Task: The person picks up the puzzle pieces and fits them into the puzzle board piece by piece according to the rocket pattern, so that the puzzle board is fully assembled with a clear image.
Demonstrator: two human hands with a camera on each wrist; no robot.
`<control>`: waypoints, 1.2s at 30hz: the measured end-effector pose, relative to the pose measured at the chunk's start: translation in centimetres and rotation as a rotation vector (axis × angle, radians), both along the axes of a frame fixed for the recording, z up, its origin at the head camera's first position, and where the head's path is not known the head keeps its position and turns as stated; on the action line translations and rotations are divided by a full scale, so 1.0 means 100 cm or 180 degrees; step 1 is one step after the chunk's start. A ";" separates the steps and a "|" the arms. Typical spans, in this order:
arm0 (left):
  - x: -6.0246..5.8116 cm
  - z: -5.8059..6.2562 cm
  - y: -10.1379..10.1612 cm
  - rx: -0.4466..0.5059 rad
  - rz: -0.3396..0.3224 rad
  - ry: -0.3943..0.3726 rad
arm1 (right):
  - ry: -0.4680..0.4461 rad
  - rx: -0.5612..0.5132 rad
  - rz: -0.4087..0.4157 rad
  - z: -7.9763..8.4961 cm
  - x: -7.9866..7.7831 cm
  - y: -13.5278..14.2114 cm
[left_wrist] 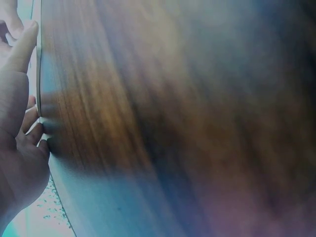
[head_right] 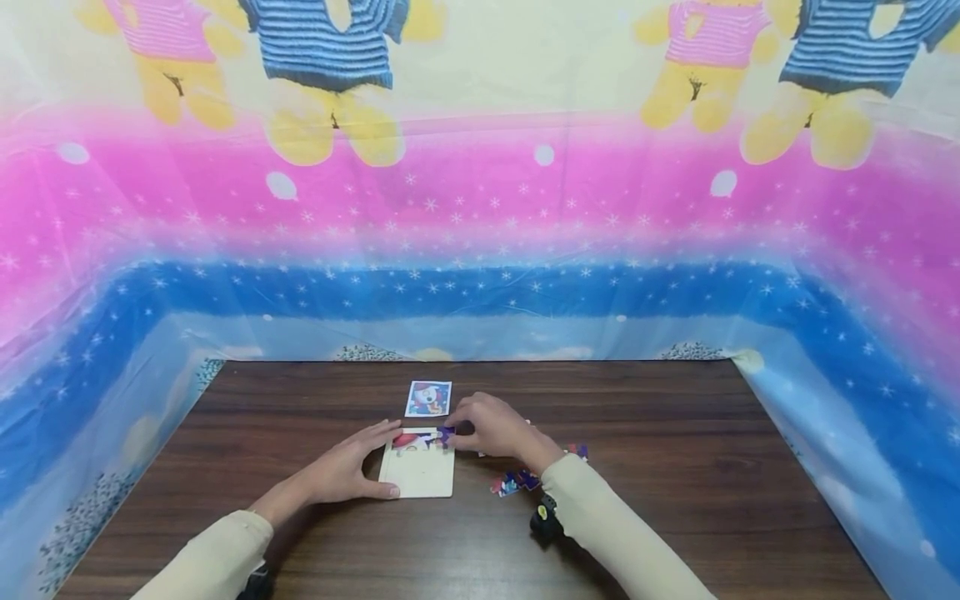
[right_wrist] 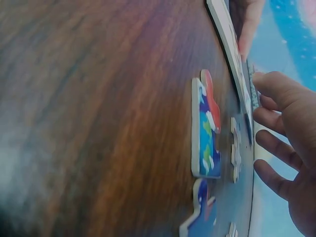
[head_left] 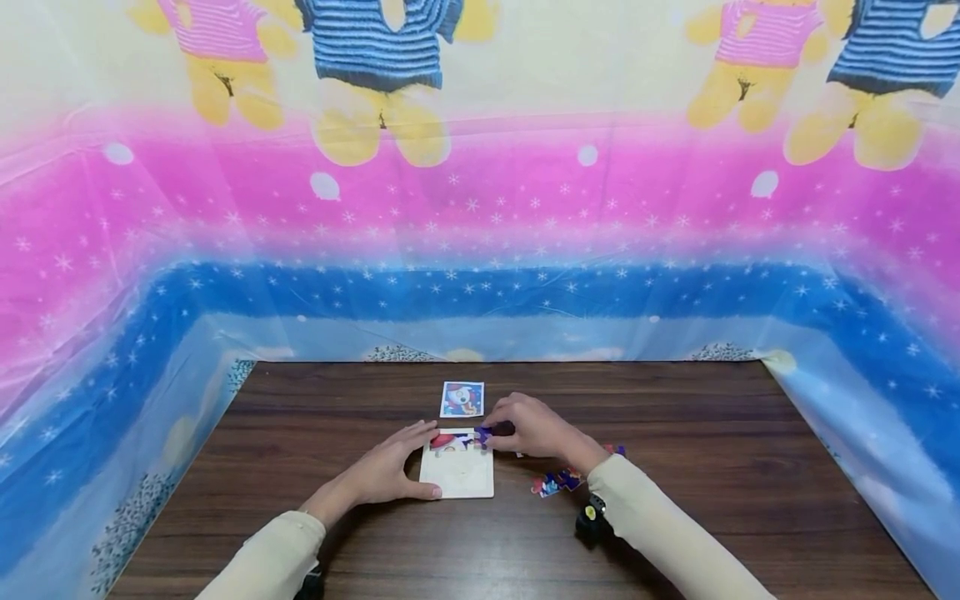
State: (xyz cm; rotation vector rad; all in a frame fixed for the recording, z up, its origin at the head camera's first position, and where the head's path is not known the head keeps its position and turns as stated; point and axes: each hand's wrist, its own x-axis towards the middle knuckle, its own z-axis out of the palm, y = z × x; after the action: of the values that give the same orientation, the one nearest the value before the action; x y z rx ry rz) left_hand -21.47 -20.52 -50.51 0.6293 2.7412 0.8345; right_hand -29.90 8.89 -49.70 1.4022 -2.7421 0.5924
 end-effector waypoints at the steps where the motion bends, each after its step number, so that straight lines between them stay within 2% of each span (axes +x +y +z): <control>1: 0.000 0.000 0.000 -0.0001 0.0001 0.0001 | 0.0001 0.0028 0.0000 0.000 0.000 -0.001; 7: 0.001 0.000 0.000 0.0001 0.0003 0.0002 | -0.0035 0.0143 -0.0020 0.000 0.002 -0.007; 24: 0.002 0.001 0.000 0.0044 -0.0005 0.0009 | -0.0087 0.0112 -0.0014 -0.002 0.002 -0.012; 36: 0.001 0.003 0.001 0.0029 0.0003 -0.0034 | -0.0076 0.0226 -0.0120 -0.001 0.003 -0.014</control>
State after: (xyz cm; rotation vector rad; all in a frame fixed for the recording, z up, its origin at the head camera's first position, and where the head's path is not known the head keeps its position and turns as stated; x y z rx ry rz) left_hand -21.35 -20.46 -50.26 0.6235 2.7298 0.8487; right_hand -29.58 7.45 -49.84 1.3624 -2.8282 0.5185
